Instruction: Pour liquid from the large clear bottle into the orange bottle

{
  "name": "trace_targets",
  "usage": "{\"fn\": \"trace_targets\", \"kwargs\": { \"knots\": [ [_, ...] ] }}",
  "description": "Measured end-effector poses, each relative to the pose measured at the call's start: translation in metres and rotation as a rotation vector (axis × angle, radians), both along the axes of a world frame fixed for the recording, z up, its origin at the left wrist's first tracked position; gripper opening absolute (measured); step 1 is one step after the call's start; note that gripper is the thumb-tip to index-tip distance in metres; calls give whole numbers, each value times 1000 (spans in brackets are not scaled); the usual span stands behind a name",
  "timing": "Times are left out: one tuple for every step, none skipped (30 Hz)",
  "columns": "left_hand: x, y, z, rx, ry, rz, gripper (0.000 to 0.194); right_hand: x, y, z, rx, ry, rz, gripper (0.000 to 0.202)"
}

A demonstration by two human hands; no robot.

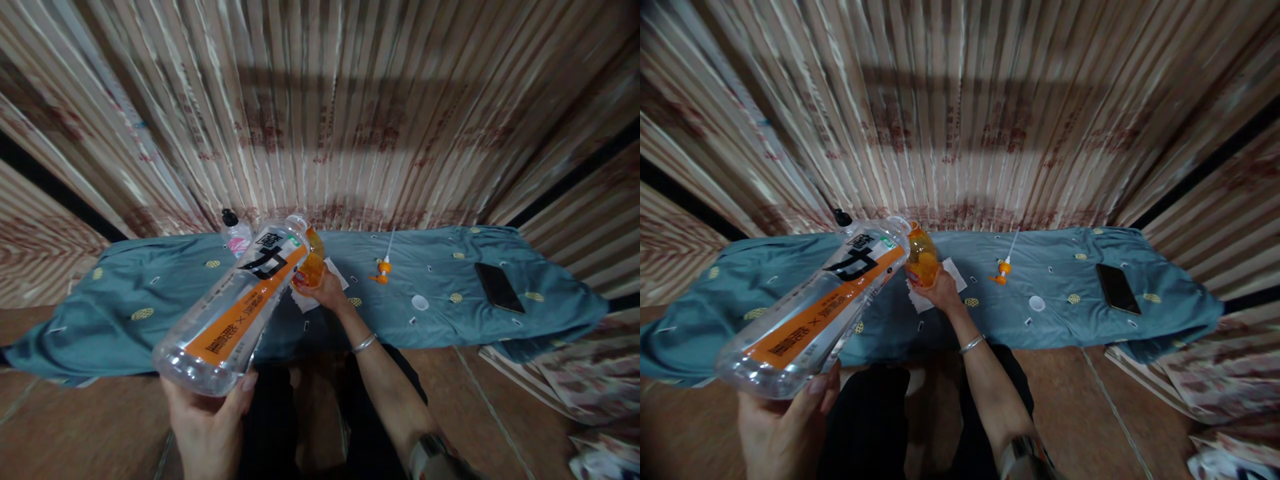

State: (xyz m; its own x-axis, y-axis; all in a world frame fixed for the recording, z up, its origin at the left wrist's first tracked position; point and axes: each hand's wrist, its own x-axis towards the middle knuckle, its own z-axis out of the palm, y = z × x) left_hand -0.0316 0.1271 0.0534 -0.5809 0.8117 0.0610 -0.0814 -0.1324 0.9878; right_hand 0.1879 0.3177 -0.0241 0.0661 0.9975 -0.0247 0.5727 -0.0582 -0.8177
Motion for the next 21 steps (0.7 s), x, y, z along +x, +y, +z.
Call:
{"fn": "trace_targets", "kwargs": {
  "knots": [
    [-1,-1,0,-16,-44,-10,84,0,0,0,8,1,3,75],
    [-1,-1,0,-29,-86,-23,83,0,0,0,17,0,3,74],
    [-2,-2,0,-32,-108,-26,83,0,0,-1,22,-2,1,74],
    [-2,-2,1,-28,-108,-23,82,0,0,-1,25,-6,-2,73],
    [-1,-2,2,-19,-101,-20,81,-1,0,-1,25,-10,-5,72],
    [-1,-2,3,-9,-94,-22,81,-1,0,0,23,-13,-7,72],
    [0,-2,4,2,-88,-27,80,-1,0,0,22,-16,-8,72],
    [1,-1,5,11,-85,-30,79,-2,0,0,20,-19,-9,73],
    [2,-1,5,15,-83,-32,79,-2,0,0,19,-22,-12,73],
    [2,0,6,13,-84,-32,79,-2,0,1,17,-25,-16,73],
    [3,0,6,10,-86,-28,79,-2,0,1,15,-29,-20,73],
    [3,0,6,6,-89,-23,80,-2,0,0,14,-31,-22,73],
    [3,0,5,5,-92,-18,82,-1,0,0,16,-29,-20,73],
    [3,0,5,5,-95,-17,83,-1,1,-1,22,-22,-16,73],
    [2,0,4,10,-96,-16,83,-1,1,-2,32,-12,-10,73],
    [2,0,3,14,-97,-14,83,0,1,-2,41,-2,-5,73],
    [1,0,3,13,-99,-12,82,-1,1,-3,45,2,-3,72],
    [1,0,2,8,-101,-13,81,-1,1,-3,42,0,-6,71],
    [0,0,2,7,-104,-9,81,-1,1,-3,33,-7,-12,71],
    [-1,-1,2,7,-108,-5,81,-2,1,-3,21,-16,-18,70],
    [-1,-1,2,10,-112,-1,82,-2,1,-3,9,-25,-24,70]
  ]
}}
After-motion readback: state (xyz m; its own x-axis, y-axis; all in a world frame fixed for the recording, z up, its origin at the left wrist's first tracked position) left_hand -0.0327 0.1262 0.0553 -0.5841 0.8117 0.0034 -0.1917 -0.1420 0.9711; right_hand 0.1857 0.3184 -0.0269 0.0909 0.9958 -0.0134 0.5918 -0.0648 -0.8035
